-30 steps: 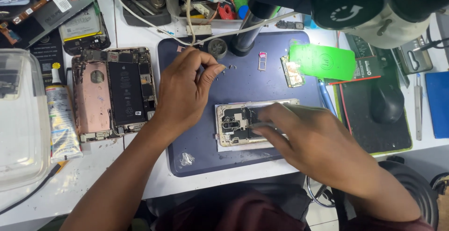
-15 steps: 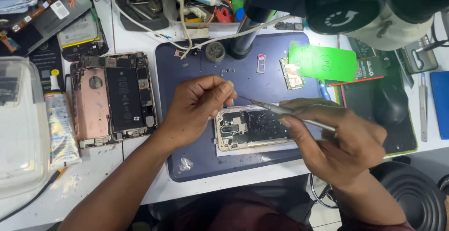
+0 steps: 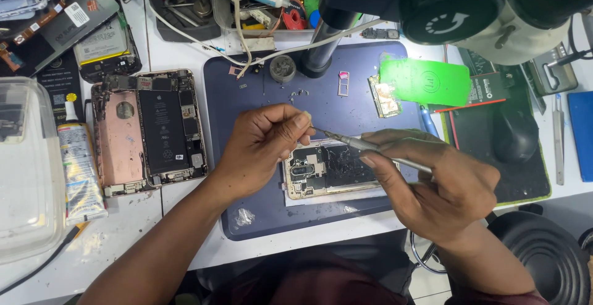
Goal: Disassembling a mobile phone and working on internal components at a repair station
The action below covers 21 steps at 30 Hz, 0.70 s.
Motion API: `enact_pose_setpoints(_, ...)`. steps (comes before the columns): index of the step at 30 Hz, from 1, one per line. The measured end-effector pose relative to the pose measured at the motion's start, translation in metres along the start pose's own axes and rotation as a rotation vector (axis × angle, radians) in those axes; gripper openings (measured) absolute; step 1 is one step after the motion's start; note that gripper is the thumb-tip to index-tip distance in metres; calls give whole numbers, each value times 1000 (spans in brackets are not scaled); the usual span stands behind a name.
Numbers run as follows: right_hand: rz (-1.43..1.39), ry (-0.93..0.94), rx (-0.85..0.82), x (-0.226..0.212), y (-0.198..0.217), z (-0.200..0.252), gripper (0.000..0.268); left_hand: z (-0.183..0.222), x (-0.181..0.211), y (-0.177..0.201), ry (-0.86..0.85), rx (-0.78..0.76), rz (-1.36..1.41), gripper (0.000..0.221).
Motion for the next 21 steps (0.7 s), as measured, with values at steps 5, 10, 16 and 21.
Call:
enact_pose_setpoints(5,-51,19,-59,-7,-4,-6,18,0,6,1,-33,27,-73,26)
enact_pose_setpoints(10,-81,42,-99,-11,-7,-10,16,1,7,0,-34,26,-86,24)
enact_pose_setpoints(16,-100,-148,-170,-1,10,-12,15,7,17,-13,6,-123,8,31)
enact_pose_setpoints(21,159,-350,-383,26,40,-2,7,7,40,7,-222,83,-408,22)
Point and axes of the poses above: each hand's wrist, its own z-axis away from the middle knuckle, its own y-axis out of the back of the hand, x = y × z, the point moved 8 cm from there along -z, towards the middle knuckle, and after that the axes turned 2 degrees about -y, right-handed, at the moved point
